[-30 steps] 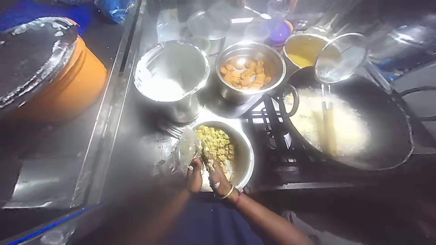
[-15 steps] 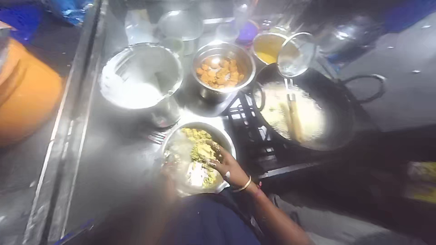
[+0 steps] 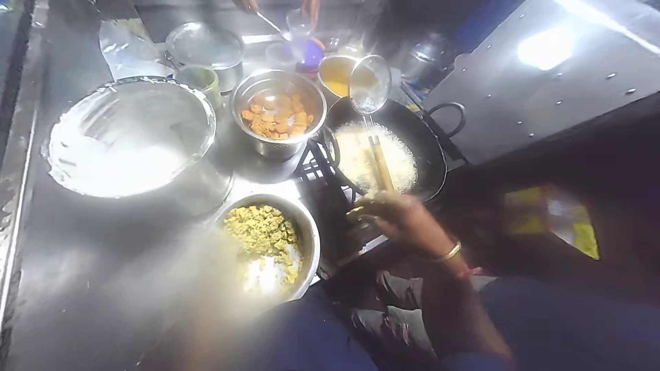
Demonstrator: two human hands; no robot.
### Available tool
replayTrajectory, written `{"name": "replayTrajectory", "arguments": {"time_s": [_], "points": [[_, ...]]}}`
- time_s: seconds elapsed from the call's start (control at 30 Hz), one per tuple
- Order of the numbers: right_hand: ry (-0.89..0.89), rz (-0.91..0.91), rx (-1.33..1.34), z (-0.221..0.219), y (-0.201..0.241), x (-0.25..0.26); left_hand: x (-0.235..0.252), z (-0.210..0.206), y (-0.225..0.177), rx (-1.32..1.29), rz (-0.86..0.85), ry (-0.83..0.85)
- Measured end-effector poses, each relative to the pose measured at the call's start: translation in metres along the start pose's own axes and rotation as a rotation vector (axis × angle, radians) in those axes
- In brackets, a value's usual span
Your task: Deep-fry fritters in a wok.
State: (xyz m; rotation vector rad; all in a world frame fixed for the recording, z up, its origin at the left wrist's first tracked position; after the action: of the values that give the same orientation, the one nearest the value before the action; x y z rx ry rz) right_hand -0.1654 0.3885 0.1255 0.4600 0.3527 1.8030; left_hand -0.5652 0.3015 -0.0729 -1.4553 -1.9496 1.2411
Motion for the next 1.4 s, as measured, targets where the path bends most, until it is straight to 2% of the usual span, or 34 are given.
{"name": "replayTrajectory", "arguments": {"time_s": [0.13, 0.27, 0.37, 0.43, 0.5, 0.57, 0.63, 0.7, 0.77, 0.8, 0.83, 0.9, 0.97, 1.0, 1.03, 1.1, 1.17, 1.23, 1.33, 1.4], "points": [[-0.063, -0.168, -0.221, 0.036, -0.04, 0.015, 0.006, 0.016, 0.01, -0.033, 0.016, -0.031], [0.159, -0.41, -0.343, 0.019, -0.084, 0.041, 0.007, -0.001, 0.0, 0.031, 0.035, -0.081], [0.338, -0.485, -0.39, -0.004, -0.106, 0.048, 0.005, -0.003, -0.005, 0.018, -0.007, -0.061], [0.369, -0.491, -0.392, -0.006, -0.107, 0.049, 0.005, 0.0, -0.007, 0.003, -0.012, -0.06], [0.248, -0.485, -0.363, 0.009, -0.097, 0.042, 0.003, 0.006, -0.01, -0.006, -0.01, -0.094], [0.022, -0.413, -0.347, 0.033, -0.076, 0.03, 0.001, 0.01, -0.014, -0.004, -0.004, -0.133], [-0.18, -0.272, -0.35, 0.05, -0.05, 0.015, 0.002, 0.014, -0.016, 0.015, -0.009, -0.125], [-0.28, -0.118, -0.319, 0.046, -0.022, 0.005, 0.0, 0.017, -0.015, 0.0, -0.002, -0.14], [-0.204, 0.012, -0.139, 0.006, 0.004, 0.008, -0.003, 0.023, -0.022, -0.021, -0.026, -0.193], [-0.088, 0.066, -0.024, -0.029, 0.015, 0.014, -0.002, 0.025, -0.027, -0.043, -0.059, -0.21], [0.077, 0.09, 0.067, -0.07, 0.029, 0.021, 0.0, 0.025, -0.032, -0.079, -0.107, -0.201], [0.516, 0.09, 0.136, -0.164, 0.061, 0.028, 0.005, 0.025, -0.038, -0.157, -0.22, -0.188], [0.91, 0.157, 0.054, -0.258, 0.088, 0.024, 0.007, 0.024, -0.044, -0.176, -0.266, -0.16], [1.043, 0.2, -0.009, -0.297, 0.099, 0.022, 0.007, 0.026, -0.048, -0.17, -0.274, -0.157], [1.123, 0.238, -0.076, -0.332, 0.107, 0.019, 0.006, 0.028, -0.052, -0.154, -0.278, -0.156], [1.168, 0.278, -0.182, -0.388, 0.111, 0.015, 0.003, 0.034, -0.057, -0.131, -0.29, -0.146], [1.169, 0.303, -0.231, -0.423, 0.109, 0.013, 0.0, 0.04, -0.06, -0.133, -0.306, -0.146], [1.227, 0.337, -0.272, -0.438, 0.111, 0.006, -0.004, 0.046, -0.059, -0.132, -0.305, -0.158], [1.356, 0.609, -0.291, -0.453, 0.118, -0.029, -0.01, 0.051, -0.052, -0.143, -0.297, -0.171], [1.428, 0.694, -0.192, -0.456, 0.115, -0.04, -0.006, 0.048, -0.05, -0.149, -0.298, -0.166]]}}
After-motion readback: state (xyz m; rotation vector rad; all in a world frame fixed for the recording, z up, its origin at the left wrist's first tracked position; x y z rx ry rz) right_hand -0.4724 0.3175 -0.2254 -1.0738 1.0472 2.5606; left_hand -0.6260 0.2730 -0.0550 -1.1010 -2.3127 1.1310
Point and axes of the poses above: each hand's wrist, its own x-axis towards the middle knuckle, its own z-axis out of the back of the hand, y = z × x, the point moved 7 cm from there along x, towards the middle knuckle, and after that the axes turned 8 degrees about -x, right-handed, at the moved point
